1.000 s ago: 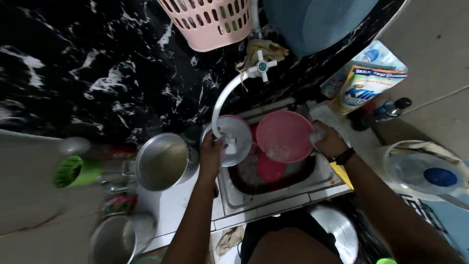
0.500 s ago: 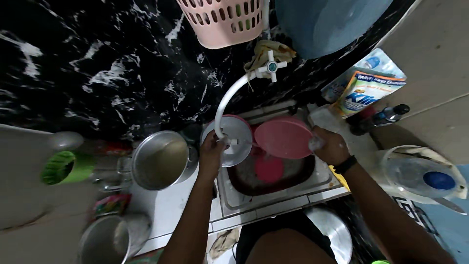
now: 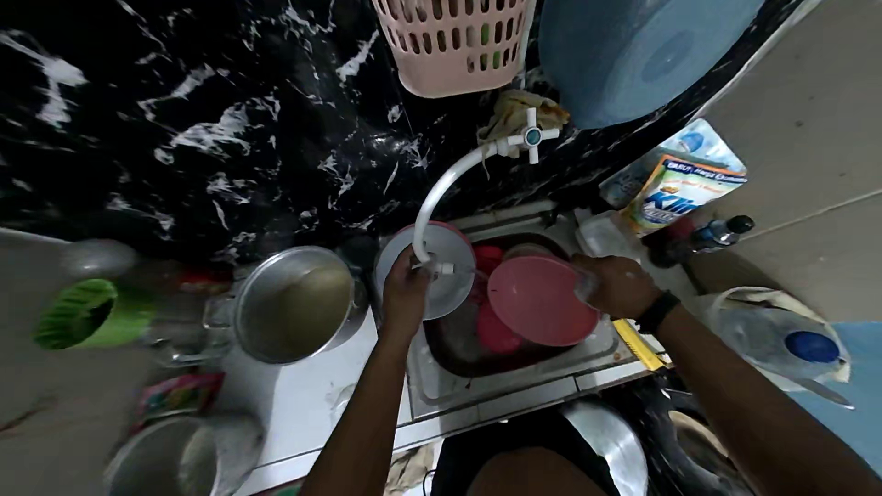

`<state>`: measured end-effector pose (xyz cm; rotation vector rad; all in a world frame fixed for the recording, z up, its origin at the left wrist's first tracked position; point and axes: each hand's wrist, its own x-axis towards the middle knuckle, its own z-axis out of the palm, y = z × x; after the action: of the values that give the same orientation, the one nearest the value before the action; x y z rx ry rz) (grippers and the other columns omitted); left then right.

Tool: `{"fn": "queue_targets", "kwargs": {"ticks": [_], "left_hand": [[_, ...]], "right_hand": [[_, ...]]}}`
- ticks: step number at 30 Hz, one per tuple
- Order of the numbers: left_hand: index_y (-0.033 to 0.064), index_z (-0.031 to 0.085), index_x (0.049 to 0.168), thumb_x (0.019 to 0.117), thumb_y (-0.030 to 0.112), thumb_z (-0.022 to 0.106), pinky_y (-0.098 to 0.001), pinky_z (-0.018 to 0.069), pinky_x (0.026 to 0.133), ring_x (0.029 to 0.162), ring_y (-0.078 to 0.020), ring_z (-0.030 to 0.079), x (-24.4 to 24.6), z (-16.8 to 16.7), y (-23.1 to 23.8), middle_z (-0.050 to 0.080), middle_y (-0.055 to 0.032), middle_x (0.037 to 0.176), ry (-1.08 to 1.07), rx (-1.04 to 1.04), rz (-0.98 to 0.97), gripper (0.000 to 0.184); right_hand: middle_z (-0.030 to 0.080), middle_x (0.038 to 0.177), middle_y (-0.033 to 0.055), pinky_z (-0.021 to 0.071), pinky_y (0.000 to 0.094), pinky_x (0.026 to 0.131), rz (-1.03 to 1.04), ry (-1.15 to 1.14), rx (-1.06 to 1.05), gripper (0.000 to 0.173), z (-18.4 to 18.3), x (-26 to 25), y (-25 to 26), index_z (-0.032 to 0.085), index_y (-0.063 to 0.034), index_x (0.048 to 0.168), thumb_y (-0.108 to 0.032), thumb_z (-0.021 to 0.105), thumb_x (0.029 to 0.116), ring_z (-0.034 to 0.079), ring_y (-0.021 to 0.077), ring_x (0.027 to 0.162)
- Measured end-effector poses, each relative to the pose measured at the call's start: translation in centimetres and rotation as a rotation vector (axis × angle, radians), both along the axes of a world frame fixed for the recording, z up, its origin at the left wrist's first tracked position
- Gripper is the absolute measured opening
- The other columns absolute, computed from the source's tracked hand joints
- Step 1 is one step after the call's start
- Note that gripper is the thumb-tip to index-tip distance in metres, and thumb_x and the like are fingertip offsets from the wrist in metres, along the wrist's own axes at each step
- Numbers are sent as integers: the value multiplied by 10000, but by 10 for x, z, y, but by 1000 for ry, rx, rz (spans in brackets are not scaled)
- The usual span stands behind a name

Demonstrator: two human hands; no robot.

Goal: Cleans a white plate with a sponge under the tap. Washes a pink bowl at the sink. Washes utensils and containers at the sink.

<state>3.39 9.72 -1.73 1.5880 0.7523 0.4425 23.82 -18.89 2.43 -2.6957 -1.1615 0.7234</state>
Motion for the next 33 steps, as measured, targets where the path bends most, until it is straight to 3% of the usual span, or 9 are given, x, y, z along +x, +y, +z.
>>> {"fn": "queue_targets", "kwargs": {"ticks": [6,14,19,25,29,33], "left_hand": [[54,495,1455,1019,75,576,-383,588,913,1046,-195,684,1,-1,1,640,-132,1276,-37,-21,-7,444],[80,499,1464,1017,86,586,-402,586,921,1047,-201,684,-1,-5,3,646,-117,1271,-28,0,-26,456],[89,497,1471,1017,119,602,-401,590,921,1050,-199,689,-2,-6,7,649,-118,1280,20,59,-53,466],[63,503,1453,1010,65,580,-386,588,900,1021,-198,687,0,-4,7,648,-133,1249,3,18,-48,450],[68,504,1452,1010,87,603,-382,590,905,1028,-199,685,0,-5,6,650,-127,1247,-32,-26,-36,453],[80,495,1466,1010,85,599,-390,589,916,1044,-203,686,-2,-8,7,652,-129,1255,-28,-25,-41,468]], "right_hand": [[720,923,171,539,654,746,13,-18,-15,351,15,4,27,676,-138,1197,-207,749,860,704,401,889],[730,1002,179,536,651,791,36,-61,-109,464,29,-4,44,657,-171,1330,-211,733,874,698,411,945],[728,987,186,532,661,787,17,-64,-113,441,30,-1,37,670,-157,1286,-208,754,855,695,422,949],[729,994,199,533,669,784,-71,-79,-41,549,24,5,24,621,-184,1379,-197,763,849,698,433,942],[720,1004,202,533,675,782,-114,-114,86,448,6,4,9,638,-123,1284,-181,769,859,698,435,939],[709,1129,223,530,677,865,-160,-121,208,457,-14,-7,-7,648,-75,1311,-171,754,877,692,438,1026]]}}
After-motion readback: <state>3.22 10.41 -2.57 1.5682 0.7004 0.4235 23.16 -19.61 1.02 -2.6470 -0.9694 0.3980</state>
